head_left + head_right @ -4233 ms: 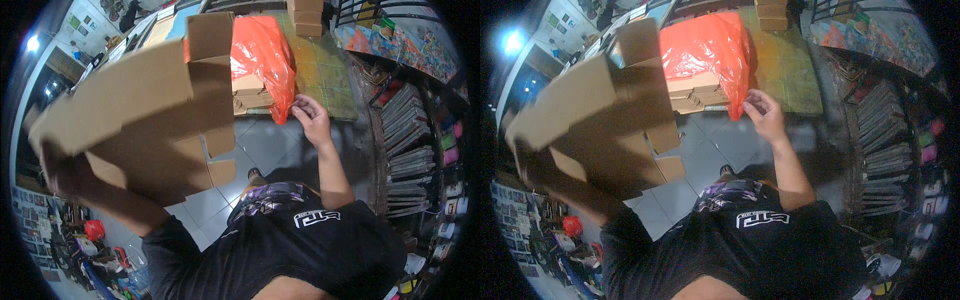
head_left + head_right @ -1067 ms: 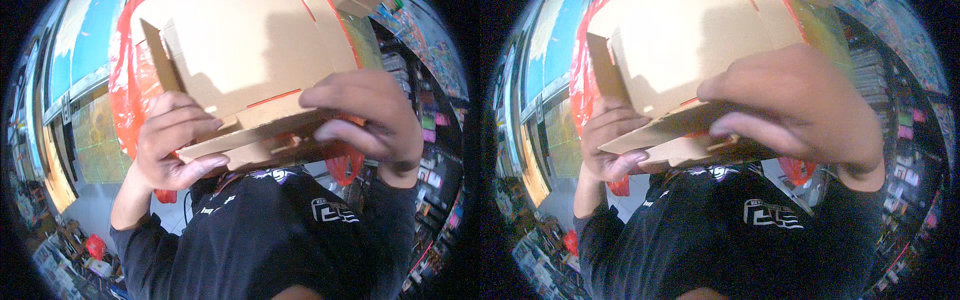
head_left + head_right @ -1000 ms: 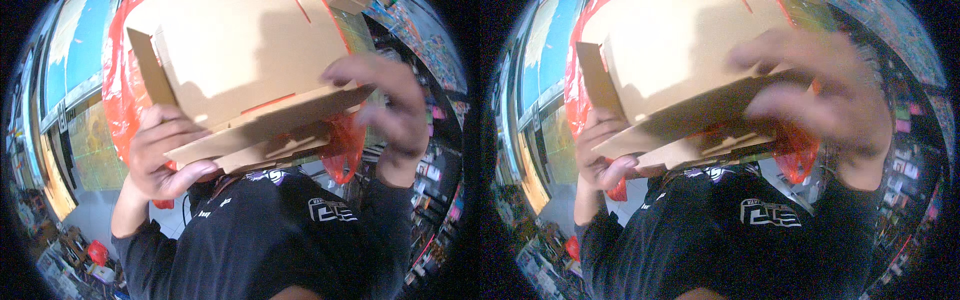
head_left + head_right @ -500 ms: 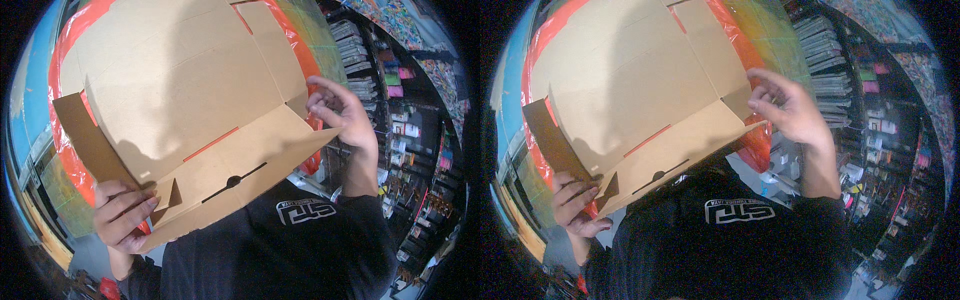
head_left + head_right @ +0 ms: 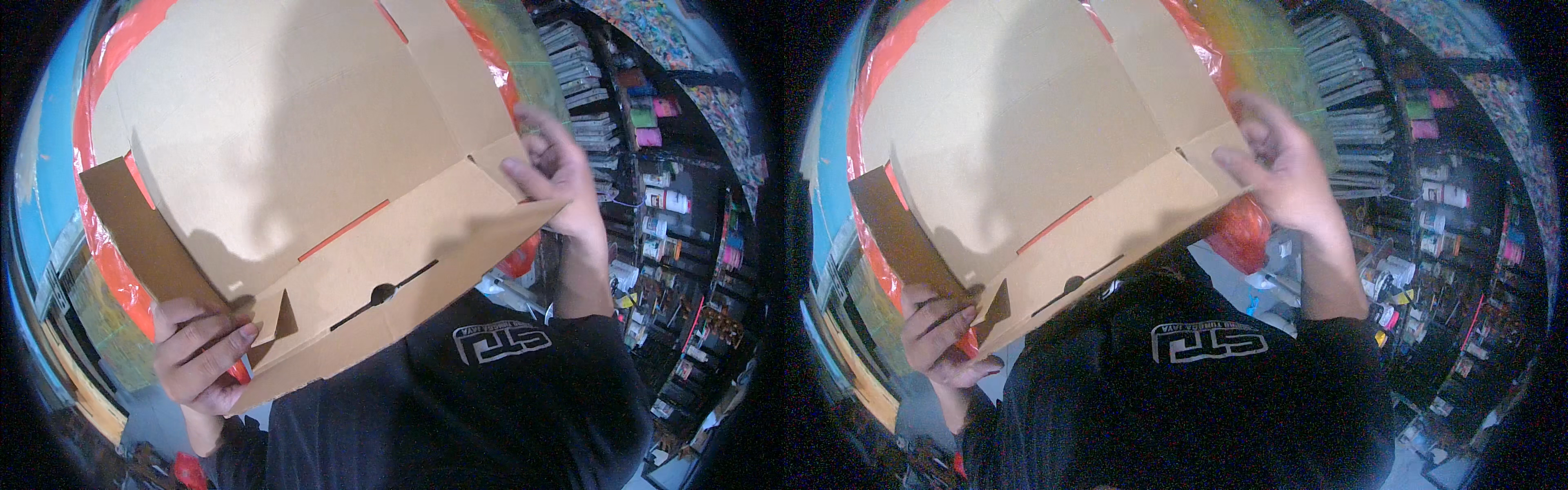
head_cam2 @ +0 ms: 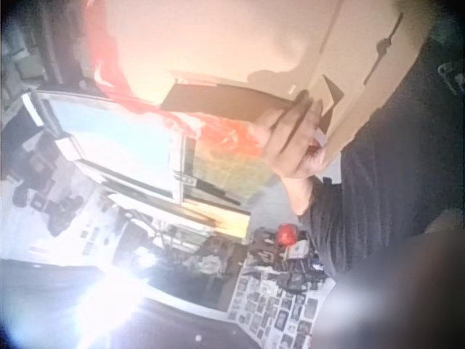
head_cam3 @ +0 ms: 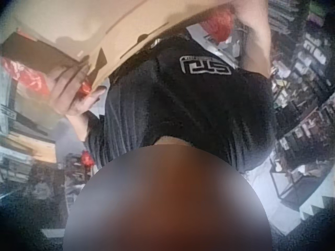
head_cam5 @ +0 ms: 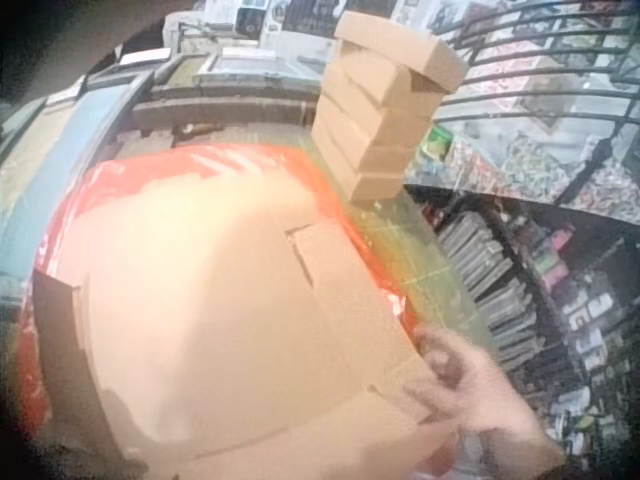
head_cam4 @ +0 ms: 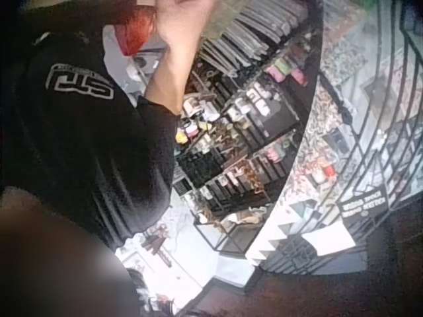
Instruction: The person assembles flat cardboard boxes by folding and interlocking the flaps. They repeatedly pick up flat-packed boxes, fold the sides, and secure the tabs to form rectangular boxes, then stack them on a counter.
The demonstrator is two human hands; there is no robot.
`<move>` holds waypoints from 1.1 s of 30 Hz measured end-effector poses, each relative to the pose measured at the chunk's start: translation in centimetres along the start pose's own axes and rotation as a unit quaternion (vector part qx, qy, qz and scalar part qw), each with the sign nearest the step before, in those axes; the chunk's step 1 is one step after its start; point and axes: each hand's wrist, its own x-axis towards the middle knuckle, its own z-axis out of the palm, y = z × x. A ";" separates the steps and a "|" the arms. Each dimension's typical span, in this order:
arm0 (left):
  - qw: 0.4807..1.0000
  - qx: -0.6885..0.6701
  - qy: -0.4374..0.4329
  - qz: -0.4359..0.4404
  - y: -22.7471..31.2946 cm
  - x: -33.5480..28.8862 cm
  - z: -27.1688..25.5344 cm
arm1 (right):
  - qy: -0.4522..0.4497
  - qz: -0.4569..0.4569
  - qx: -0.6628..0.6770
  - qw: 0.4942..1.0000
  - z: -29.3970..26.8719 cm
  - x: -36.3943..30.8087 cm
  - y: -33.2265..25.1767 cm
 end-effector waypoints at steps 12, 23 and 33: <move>0.999 -0.028 0.006 -0.023 0.8 0.2 -0.1 | -0.117 -0.236 -0.018 0.964 -4.9 3.1 0.1; 0.997 -0.076 -0.014 -0.008 -0.2 0.2 0.1 | -0.055 -0.086 0.374 0.922 -3.2 4.6 0.3; 0.996 0.008 0.053 -0.067 2.3 2.3 0.8 | -0.048 -0.436 -0.131 0.889 -1.0 3.8 -0.6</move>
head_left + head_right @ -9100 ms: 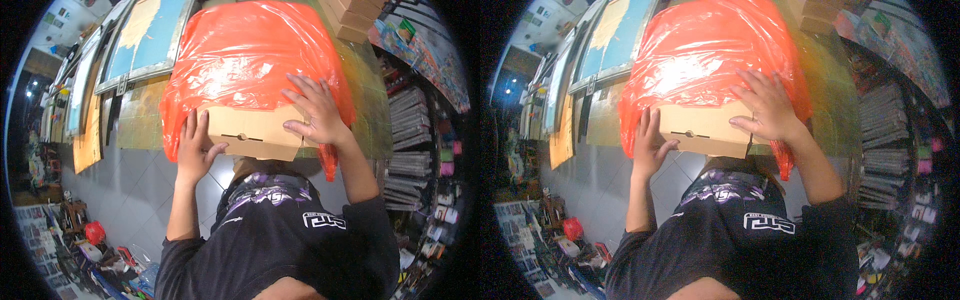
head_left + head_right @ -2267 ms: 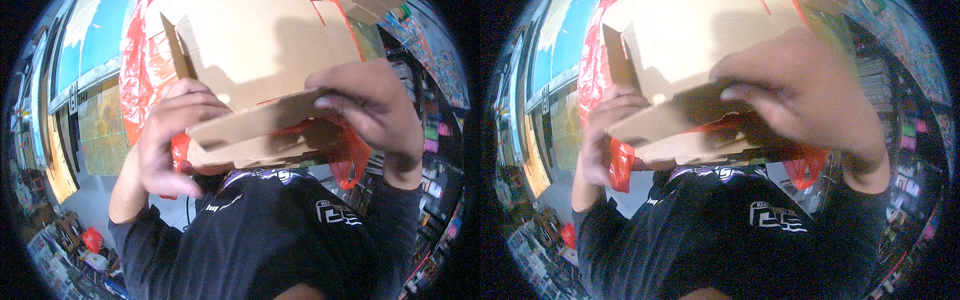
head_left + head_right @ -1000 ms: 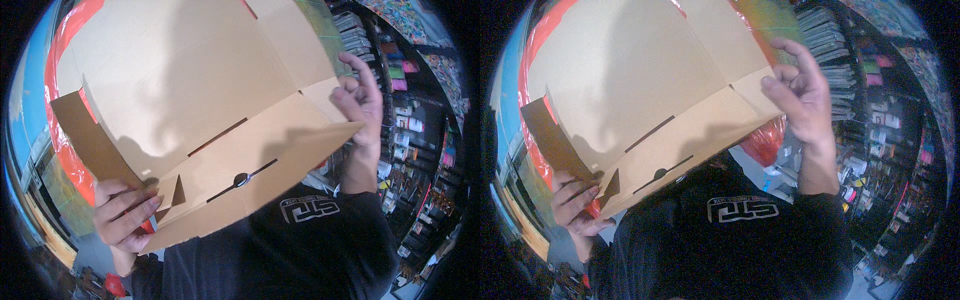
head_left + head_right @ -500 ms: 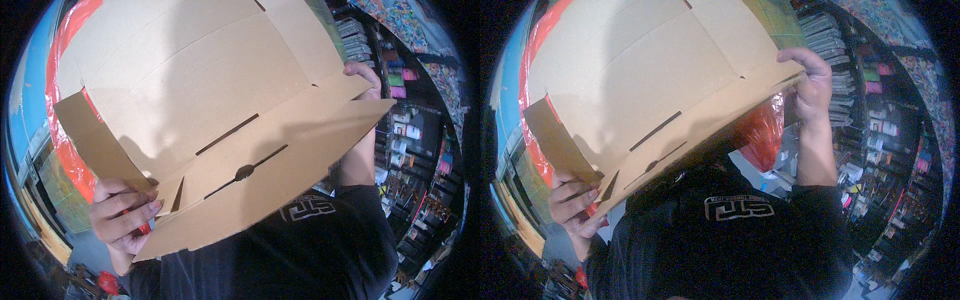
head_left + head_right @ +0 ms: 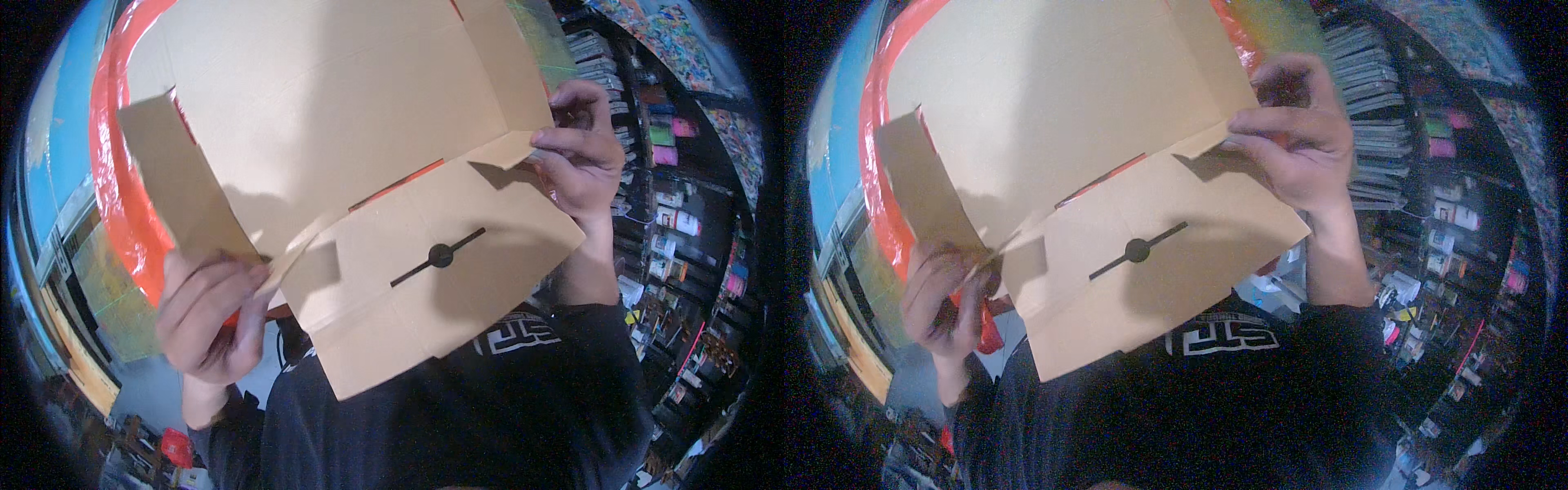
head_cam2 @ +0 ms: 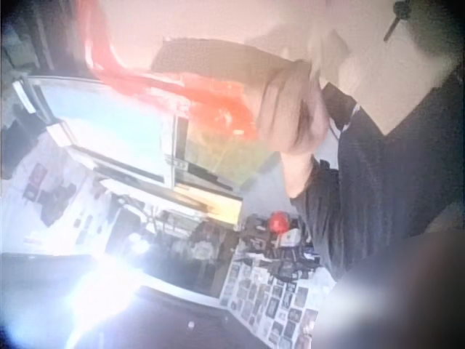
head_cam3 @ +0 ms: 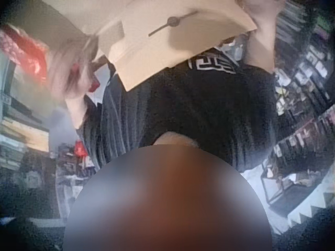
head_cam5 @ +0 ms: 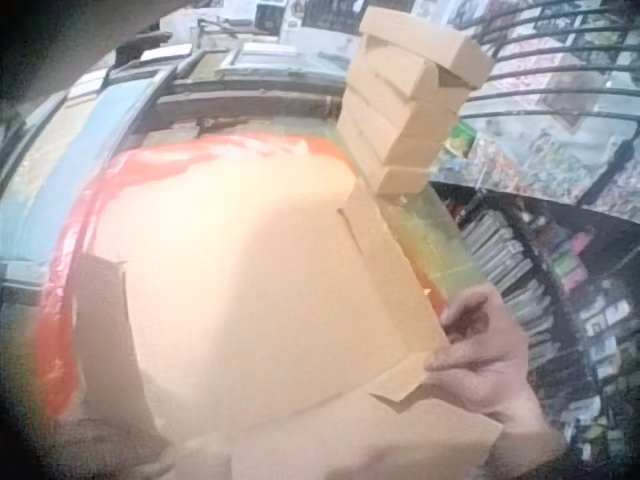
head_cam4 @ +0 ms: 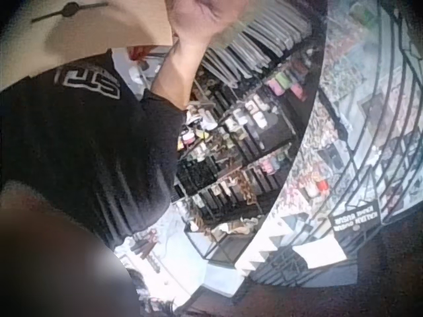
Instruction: The person assembles flat cardboard boxes by folding and interlocking the flaps. They repeatedly pick up flat-packed boxes, fold the sides, and secure the tabs to form rectangular boxes, then stack them on a counter.
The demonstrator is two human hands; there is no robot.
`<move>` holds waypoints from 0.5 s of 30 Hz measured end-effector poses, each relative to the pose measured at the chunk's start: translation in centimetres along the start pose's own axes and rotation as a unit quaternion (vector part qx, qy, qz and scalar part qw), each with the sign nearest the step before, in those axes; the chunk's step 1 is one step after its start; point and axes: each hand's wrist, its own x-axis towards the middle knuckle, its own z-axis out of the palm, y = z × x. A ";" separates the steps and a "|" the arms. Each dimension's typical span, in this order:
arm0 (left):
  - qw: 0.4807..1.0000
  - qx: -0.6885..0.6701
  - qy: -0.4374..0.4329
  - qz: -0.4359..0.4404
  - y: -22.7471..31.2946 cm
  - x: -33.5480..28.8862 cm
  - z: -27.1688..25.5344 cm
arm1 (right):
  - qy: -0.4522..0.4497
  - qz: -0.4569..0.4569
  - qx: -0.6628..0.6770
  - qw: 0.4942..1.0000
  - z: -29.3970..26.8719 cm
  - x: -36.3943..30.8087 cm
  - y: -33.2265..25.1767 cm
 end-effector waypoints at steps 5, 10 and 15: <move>0.997 0.070 -0.007 0.045 0.8 2.1 -0.3 | 0.045 -0.020 -0.076 0.996 1.7 0.7 -2.1; 0.998 0.024 -0.054 0.018 0.9 2.0 -0.9 | 0.008 -0.056 -0.165 0.985 0.6 0.9 -3.5; 0.993 0.016 -0.113 0.016 0.3 2.0 -2.0 | -0.089 0.000 -0.067 0.994 0.6 1.4 -4.7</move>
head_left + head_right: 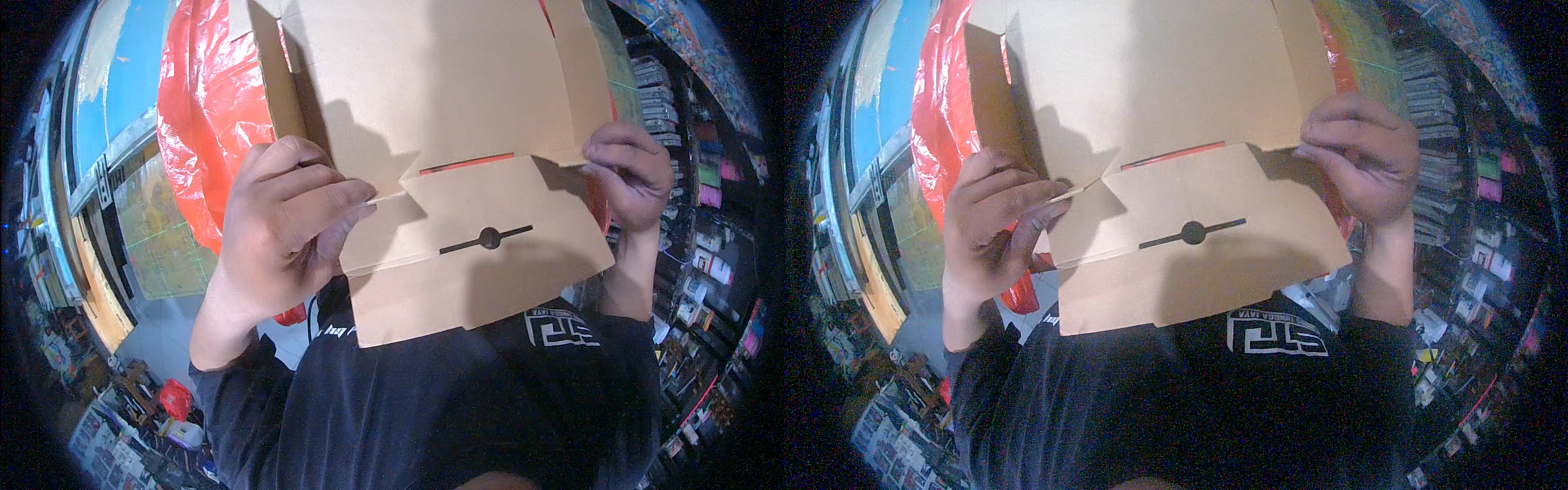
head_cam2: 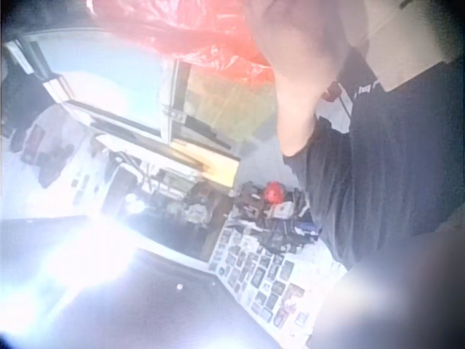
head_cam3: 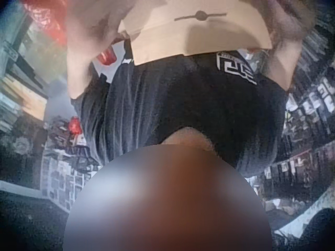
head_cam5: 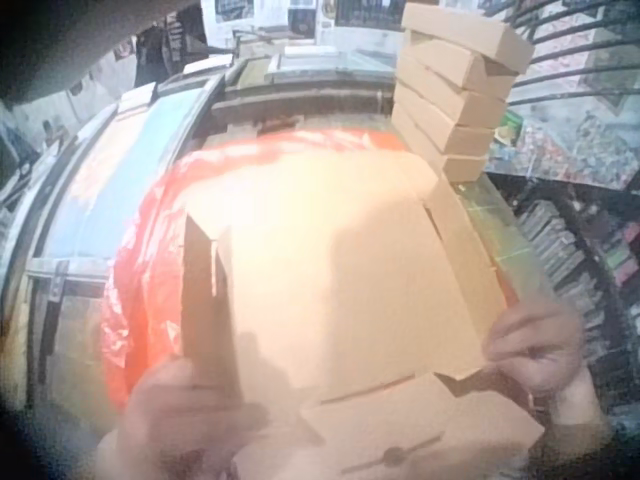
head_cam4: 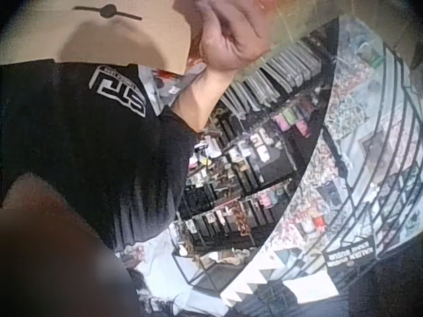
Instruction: The person assembles flat cardboard boxes by folding and interlocking the flaps. They repeatedly pick up flat-packed boxes, fold the sides, and secure the tabs to form rectangular boxes, then stack them on a counter.
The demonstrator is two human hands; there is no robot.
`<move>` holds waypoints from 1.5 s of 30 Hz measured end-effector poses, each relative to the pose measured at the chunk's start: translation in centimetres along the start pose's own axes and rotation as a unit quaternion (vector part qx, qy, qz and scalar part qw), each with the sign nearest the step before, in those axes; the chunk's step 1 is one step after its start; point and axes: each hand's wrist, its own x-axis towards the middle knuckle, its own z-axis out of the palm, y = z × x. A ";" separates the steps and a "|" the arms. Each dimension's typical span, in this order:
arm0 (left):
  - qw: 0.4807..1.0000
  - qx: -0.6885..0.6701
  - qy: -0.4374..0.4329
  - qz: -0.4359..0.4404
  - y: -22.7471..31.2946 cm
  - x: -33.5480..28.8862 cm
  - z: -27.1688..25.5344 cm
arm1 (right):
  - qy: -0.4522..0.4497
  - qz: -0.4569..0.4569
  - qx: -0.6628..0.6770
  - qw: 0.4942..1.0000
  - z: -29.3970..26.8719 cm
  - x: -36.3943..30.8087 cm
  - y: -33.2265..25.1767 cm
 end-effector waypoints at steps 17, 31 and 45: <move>0.955 0.175 -0.232 0.058 0.3 1.8 -1.9 | -0.197 -0.058 -0.088 0.975 -2.1 0.5 -1.0; 0.965 -0.157 0.210 -0.020 -0.8 -0.8 4.0 | 0.265 0.056 -0.067 0.960 2.6 -2.1 1.0; 0.951 -0.220 0.213 0.043 -0.8 1.5 4.9 | 0.230 -0.049 0.003 0.972 4.9 -0.2 2.3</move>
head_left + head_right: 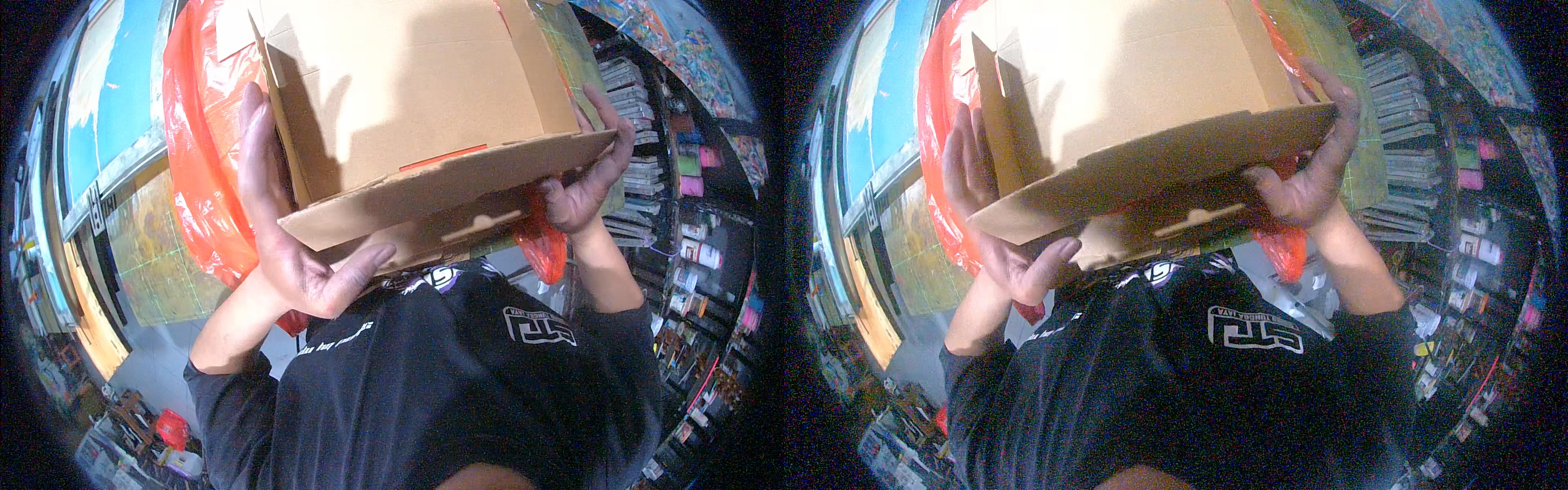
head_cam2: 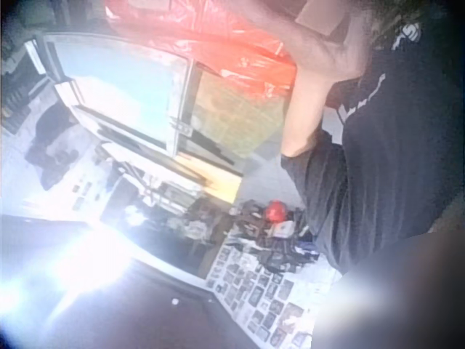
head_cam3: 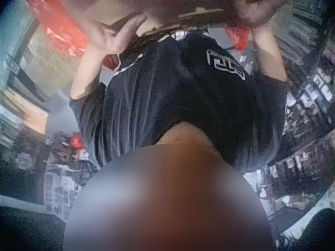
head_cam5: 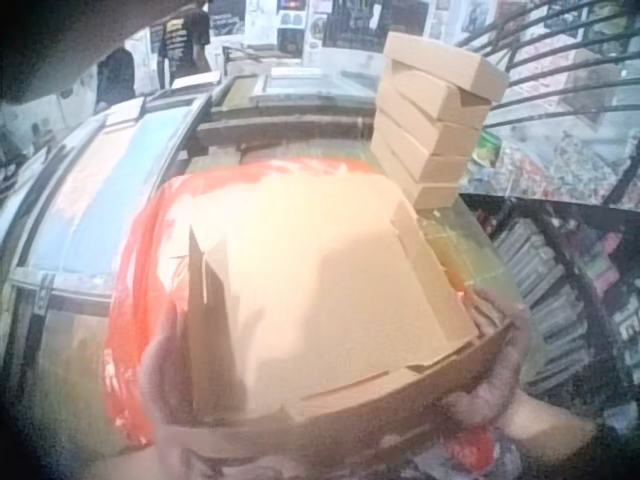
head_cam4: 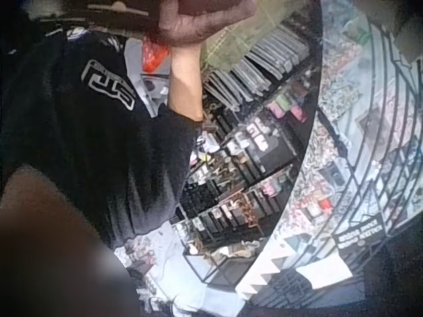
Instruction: The person assembles flat cardboard boxes by folding and interlocking the flaps. They repeatedly pick up flat-packed boxes, fold the sides, and secure the tabs to form rectangular boxes, then stack them on a counter.
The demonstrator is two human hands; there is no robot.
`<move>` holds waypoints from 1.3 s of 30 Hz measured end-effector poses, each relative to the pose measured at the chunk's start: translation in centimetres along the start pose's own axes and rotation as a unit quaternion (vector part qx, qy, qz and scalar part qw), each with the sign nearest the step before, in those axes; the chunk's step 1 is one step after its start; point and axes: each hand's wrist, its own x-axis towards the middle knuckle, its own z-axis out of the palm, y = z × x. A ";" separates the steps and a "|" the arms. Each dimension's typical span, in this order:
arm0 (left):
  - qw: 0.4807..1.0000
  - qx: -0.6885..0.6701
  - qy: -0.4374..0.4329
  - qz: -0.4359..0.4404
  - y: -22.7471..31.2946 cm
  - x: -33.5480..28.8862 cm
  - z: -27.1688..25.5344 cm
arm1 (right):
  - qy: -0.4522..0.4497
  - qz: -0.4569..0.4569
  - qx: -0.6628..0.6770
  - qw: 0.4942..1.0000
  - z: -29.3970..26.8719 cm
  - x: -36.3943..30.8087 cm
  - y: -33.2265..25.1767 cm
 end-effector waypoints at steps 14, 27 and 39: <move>0.872 0.465 -0.154 0.004 1.8 0.8 -0.5 | -0.236 -0.142 -0.314 0.908 -2.8 3.2 -1.0; 0.856 0.424 -0.296 0.002 4.9 1.8 -2.0 | -0.398 -0.118 -0.238 0.878 -1.4 5.2 -6.8; 0.883 0.321 -0.339 -0.040 5.6 3.4 -3.7 | -0.380 -0.055 -0.159 0.910 3.8 5.7 -10.6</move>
